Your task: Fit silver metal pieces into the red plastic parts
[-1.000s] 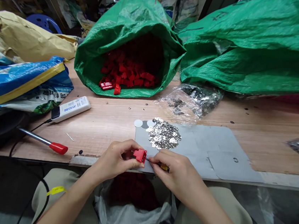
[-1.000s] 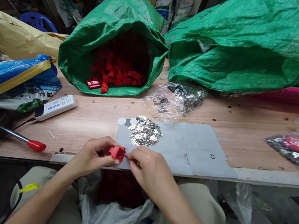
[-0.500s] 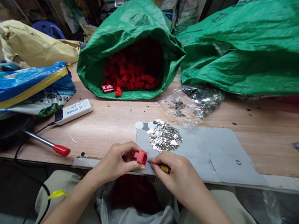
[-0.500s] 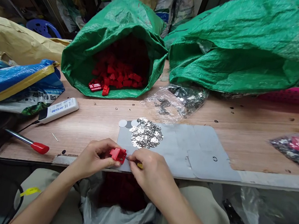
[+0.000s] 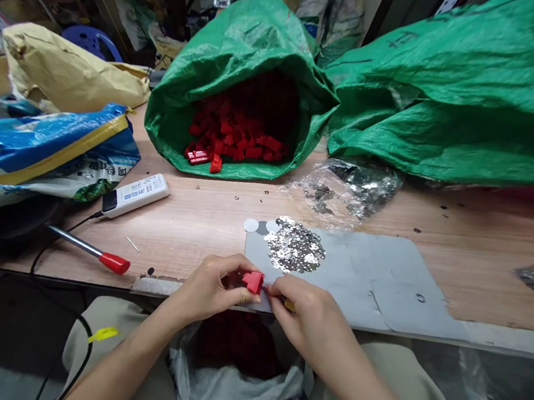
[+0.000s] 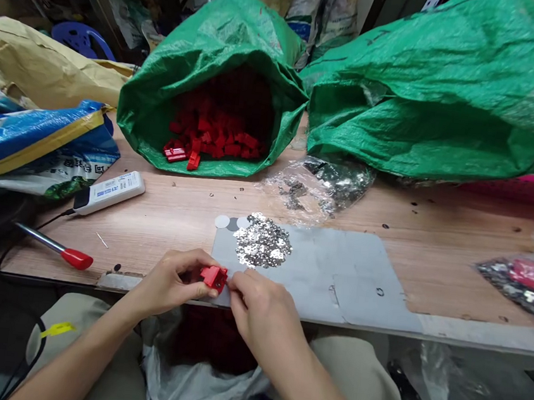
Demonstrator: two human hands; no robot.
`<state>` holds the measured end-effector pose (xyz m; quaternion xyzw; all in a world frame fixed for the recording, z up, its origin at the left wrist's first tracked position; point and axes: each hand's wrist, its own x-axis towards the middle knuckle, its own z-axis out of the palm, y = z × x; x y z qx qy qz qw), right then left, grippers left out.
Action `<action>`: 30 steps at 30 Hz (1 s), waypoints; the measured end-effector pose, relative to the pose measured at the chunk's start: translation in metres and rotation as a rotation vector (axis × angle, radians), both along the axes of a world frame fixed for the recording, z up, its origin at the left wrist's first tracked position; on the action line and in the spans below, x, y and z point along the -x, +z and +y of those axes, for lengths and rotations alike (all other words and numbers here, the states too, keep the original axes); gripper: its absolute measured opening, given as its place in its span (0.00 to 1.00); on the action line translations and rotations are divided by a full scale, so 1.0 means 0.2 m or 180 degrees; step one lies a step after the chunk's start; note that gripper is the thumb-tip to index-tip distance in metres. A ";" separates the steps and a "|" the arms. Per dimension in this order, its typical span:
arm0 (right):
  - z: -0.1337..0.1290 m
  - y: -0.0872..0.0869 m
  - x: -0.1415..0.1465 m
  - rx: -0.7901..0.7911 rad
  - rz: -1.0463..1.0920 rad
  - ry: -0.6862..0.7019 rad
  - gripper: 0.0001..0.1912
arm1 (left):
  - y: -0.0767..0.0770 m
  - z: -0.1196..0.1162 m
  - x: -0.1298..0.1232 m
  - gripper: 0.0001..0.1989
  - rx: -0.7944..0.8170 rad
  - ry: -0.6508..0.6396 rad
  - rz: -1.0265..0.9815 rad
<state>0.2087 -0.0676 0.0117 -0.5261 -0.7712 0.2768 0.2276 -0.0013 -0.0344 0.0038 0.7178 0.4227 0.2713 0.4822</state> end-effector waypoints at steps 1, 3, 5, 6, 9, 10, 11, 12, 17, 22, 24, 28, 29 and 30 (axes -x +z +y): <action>0.01 0.00 -0.01 0.0104 0.0148 -0.0037 0.09 | 0.00 0.00 0.00 0.12 -0.0004 0.0017 0.0009; 0.03 0.01 -0.03 0.0419 0.0516 -0.0048 0.08 | -0.01 -0.01 0.00 0.12 -0.0041 0.0072 0.0022; 0.04 0.01 -0.06 0.0707 0.0922 -0.0031 0.08 | -0.02 -0.02 0.00 0.13 -0.0019 0.0186 -0.0084; 0.04 0.00 -0.08 0.0781 0.1109 -0.0057 0.08 | -0.02 -0.03 0.00 0.14 0.0061 0.0285 -0.0260; 0.00 -0.02 -0.09 0.0843 0.1510 -0.0265 0.12 | -0.01 -0.03 0.01 0.18 0.0558 0.0702 -0.1344; -0.01 -0.02 -0.08 0.0839 0.1609 -0.0330 0.14 | 0.00 -0.03 0.02 0.19 0.0793 0.0856 -0.1807; -0.03 -0.03 -0.07 0.0811 0.1684 -0.0359 0.16 | 0.01 -0.03 0.03 0.19 0.1044 0.1002 -0.2249; -0.04 -0.03 -0.04 0.0734 0.1723 -0.0365 0.18 | 0.03 -0.03 0.04 0.19 0.1298 0.1131 -0.2644; -0.06 0.04 0.15 -0.0328 0.1278 0.0008 0.20 | 0.09 -0.03 0.08 0.14 0.2337 0.1235 -0.3725; 0.00 0.15 0.31 -0.1050 0.0877 0.0465 0.23 | 0.09 -0.05 0.11 0.15 0.2995 0.0956 -0.3986; 0.02 0.17 0.34 -0.1212 0.0826 0.0673 0.23 | 0.08 -0.06 0.12 0.16 0.3236 0.0783 -0.4113; 0.05 0.17 0.36 -0.1261 0.0796 0.0908 0.23 | 0.05 -0.07 0.14 0.17 0.3877 0.0317 -0.4268; 0.05 0.17 0.37 -0.1199 0.0773 0.0941 0.23 | 0.04 -0.06 0.15 0.18 0.4018 0.0301 -0.4269; 0.05 0.17 0.37 -0.1125 0.0748 0.0961 0.22 | 0.04 -0.06 0.15 0.20 0.4131 0.0315 -0.4244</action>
